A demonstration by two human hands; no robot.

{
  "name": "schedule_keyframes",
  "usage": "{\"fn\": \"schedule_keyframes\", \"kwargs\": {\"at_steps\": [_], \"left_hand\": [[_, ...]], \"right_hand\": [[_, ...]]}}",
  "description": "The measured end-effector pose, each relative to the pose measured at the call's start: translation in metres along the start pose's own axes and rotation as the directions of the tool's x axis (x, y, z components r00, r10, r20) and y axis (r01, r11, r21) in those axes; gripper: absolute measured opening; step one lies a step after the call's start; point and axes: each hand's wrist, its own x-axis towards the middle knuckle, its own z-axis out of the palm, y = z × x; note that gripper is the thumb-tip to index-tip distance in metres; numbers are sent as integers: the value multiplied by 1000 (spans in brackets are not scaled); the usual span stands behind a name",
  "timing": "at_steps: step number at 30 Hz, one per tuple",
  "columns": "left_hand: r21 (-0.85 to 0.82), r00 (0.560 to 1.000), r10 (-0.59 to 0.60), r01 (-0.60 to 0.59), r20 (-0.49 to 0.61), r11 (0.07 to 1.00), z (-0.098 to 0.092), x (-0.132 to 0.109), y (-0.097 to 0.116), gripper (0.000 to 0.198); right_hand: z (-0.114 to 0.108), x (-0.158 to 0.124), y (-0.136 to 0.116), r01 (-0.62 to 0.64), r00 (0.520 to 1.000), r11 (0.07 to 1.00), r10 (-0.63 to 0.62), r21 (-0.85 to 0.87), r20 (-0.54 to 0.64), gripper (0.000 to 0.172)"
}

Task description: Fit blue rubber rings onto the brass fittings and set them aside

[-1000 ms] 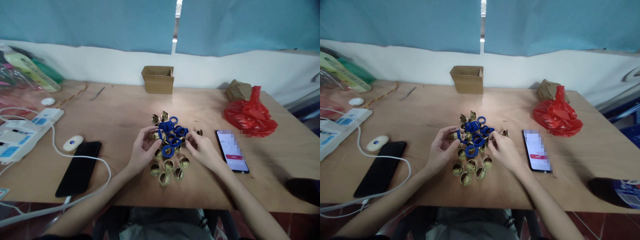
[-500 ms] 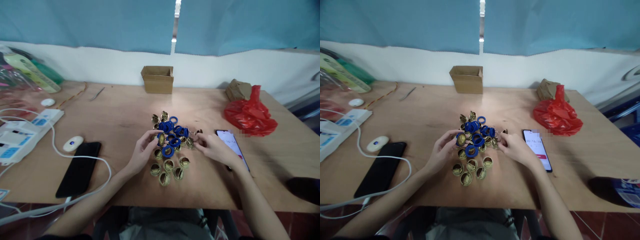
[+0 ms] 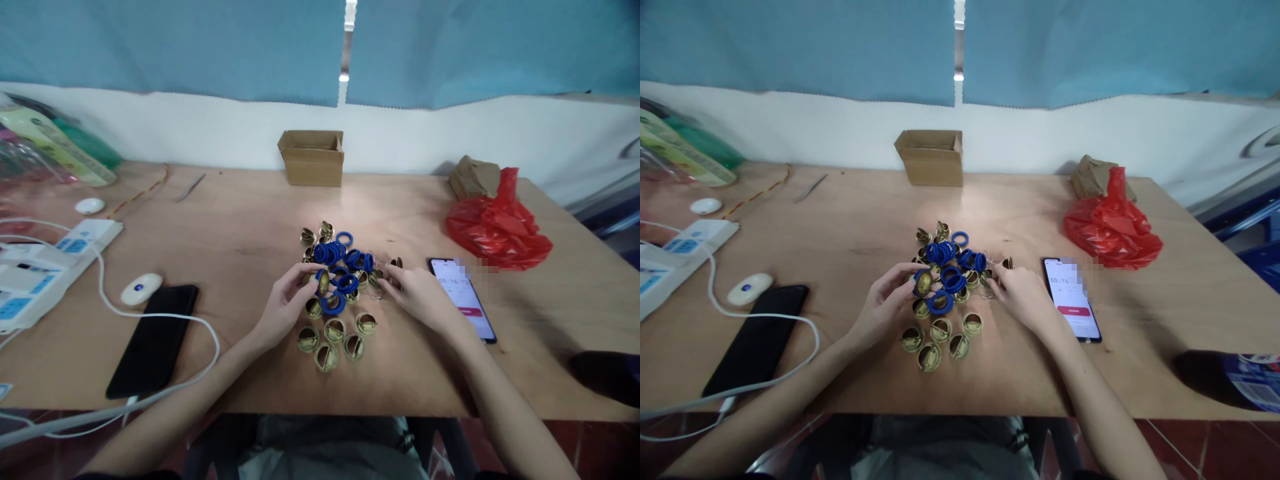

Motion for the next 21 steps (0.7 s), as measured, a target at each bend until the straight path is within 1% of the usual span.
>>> {"fn": "schedule_keyframes", "kwargs": {"at_steps": [2, 3, 4, 5, 7, 10, 11, 13, 16, 21], "left_hand": [[3, 1000, -3, 3, 1, 1000, 0, 0, 0, 22], [4, 1000, -5, 5, 3, 1000, 0, 0, 1, 22], [6, 1000, -6, 6, 2, 1000, 0, 0, 1, 23], [9, 1000, -6, 6, 0, 1000, 0, 0, 1, 23], [13, 1000, -4, 4, -3, 1000, 0, 0, 1, 23], [11, 1000, 2, -2, 1, 1000, 0, 0, 0, 22], [12, 1000, 3, -3, 3, 1000, 0, -1, 0, 22], [24, 1000, 1, -1, 8, 1000, -1, -1, -1, 23], [47, 1000, 7, -8, 20, 999, -2, -1, -1, 24], [31, 999, 6, -7, 32, 1000, -1, -1, 2, 23]], "right_hand": [[1, 1, -1, -57, 996, 997, 54, -53, -65, 28], [1, 1, -1, -76, 993, 996, 71, -48, -93, 33], [-1, 1, 0, -78, 992, 997, 76, -19, -105, 37], [-3, 0, 1, -60, 994, 998, 63, 31, -93, 37], [-9, -2, 5, 18, 1000, 986, -18, 165, 0, 28], [-14, -6, 9, 92, 980, 946, -142, 309, 142, 6], [-14, -6, 10, 98, 972, 939, -161, 329, 170, 4], [-10, -5, 8, 100, 961, 934, -179, 342, 210, 8], [-2, -2, 4, 104, 956, 933, -189, 343, 222, 9], [6, 1, 4, 144, 964, 936, -206, 322, 166, 11]]}}
